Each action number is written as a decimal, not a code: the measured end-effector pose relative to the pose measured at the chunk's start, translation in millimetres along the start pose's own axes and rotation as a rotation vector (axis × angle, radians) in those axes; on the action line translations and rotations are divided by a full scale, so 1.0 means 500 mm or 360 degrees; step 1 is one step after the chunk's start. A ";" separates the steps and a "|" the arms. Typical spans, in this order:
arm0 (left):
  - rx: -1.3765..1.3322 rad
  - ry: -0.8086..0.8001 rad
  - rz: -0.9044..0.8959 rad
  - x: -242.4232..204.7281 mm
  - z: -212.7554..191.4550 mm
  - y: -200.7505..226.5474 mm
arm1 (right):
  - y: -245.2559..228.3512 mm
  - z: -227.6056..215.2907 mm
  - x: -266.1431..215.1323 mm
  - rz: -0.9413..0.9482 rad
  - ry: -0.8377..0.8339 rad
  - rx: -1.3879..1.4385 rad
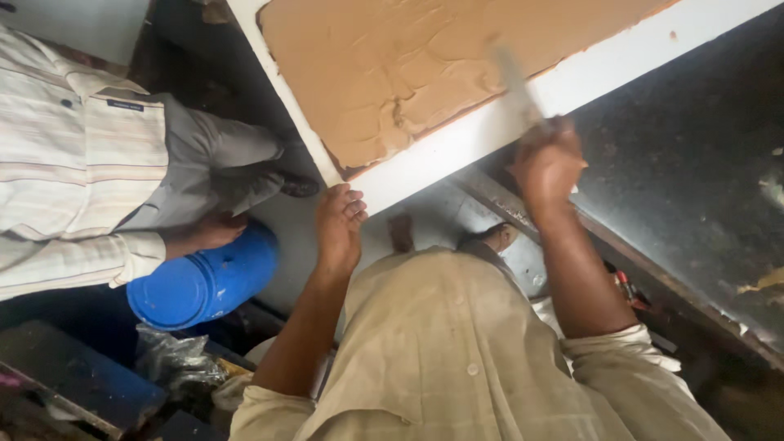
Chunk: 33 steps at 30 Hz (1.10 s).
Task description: The person uses a metal trowel to spread a brown paste-like compound evenly across a large white rectangular board. They repeatedly scoop the compound from a metal table and smooth it onto the board's surface, working to cover the area uniformly.
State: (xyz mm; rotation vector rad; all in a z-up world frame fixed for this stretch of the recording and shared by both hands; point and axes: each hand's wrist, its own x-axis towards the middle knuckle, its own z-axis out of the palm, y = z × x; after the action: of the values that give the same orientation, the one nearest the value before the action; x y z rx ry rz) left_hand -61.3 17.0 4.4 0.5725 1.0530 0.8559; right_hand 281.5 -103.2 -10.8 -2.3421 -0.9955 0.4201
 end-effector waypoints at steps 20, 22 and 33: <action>-0.0036 -0.0169 0.0031 0.110 -0.089 0.000 | -0.228 0.275 -0.140 -0.0661 0.0117 0.0321; -0.0038 -0.0100 0.0001 0.119 -0.085 0.000 | -0.243 0.270 -0.141 -0.0830 0.0311 0.0129; -0.0079 -0.0024 -0.0118 0.141 -0.078 0.004 | -0.256 0.243 -0.151 -0.0638 0.0176 0.0272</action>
State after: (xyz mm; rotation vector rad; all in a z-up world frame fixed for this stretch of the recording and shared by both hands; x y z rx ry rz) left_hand -81.2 77.3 -45.5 0.4944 1.0302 0.8092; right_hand 100.8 -40.7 -25.7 -1.9310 -1.2833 0.2056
